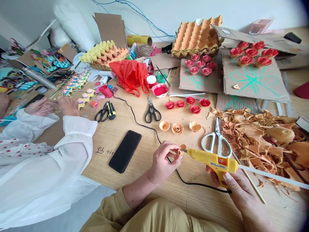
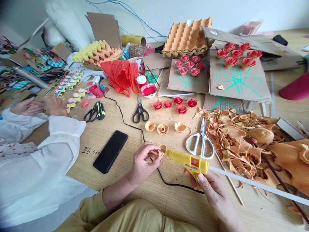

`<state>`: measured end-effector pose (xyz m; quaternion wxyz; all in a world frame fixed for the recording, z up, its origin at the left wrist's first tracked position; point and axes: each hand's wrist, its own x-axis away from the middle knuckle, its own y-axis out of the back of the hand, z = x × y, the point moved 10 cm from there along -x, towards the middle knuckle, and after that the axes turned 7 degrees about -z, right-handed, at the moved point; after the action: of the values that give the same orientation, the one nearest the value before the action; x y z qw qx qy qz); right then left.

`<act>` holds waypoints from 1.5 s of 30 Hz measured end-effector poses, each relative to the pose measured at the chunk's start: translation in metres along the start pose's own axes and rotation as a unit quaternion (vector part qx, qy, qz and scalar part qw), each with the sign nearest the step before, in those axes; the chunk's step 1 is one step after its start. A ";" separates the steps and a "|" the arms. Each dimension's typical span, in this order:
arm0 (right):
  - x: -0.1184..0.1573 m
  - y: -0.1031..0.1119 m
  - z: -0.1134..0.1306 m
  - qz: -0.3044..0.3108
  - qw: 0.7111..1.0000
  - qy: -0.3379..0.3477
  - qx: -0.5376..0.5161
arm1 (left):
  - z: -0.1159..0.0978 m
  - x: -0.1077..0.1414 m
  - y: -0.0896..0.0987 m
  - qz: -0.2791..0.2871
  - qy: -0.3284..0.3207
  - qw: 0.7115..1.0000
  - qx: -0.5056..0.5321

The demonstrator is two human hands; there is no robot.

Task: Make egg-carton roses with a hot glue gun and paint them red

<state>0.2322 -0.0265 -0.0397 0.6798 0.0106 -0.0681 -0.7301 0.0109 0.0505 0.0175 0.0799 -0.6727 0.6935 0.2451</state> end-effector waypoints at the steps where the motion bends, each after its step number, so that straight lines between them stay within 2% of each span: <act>1: 0.000 0.000 0.002 -0.003 1.000 0.005 0.007 | 0.000 0.000 0.000 0.001 -0.002 1.000 -0.002; 14: 0.004 0.005 -0.004 -0.015 0.999 0.009 0.045 | 0.006 0.003 0.000 -0.002 0.010 1.000 0.005; 21: 0.004 0.002 -0.005 -0.001 1.000 -0.005 -0.016 | 0.005 0.000 0.001 -0.012 0.013 1.000 0.012; 29: 0.004 0.000 -0.004 0.014 1.000 0.005 -0.014 | 0.008 0.003 -0.002 0.000 0.033 0.999 0.043; 38: 0.003 0.001 0.001 -0.003 1.000 0.006 0.004 | 0.008 0.002 -0.002 0.005 0.054 0.996 0.067; 45: 0.006 0.011 0.000 -0.052 0.996 0.015 0.071 | 0.011 0.004 -0.001 0.005 0.046 0.998 0.031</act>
<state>0.2423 -0.0334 -0.0381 0.6395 0.0734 -0.1095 -0.7574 0.0092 0.0518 0.0056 0.0675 -0.6767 0.7073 0.1932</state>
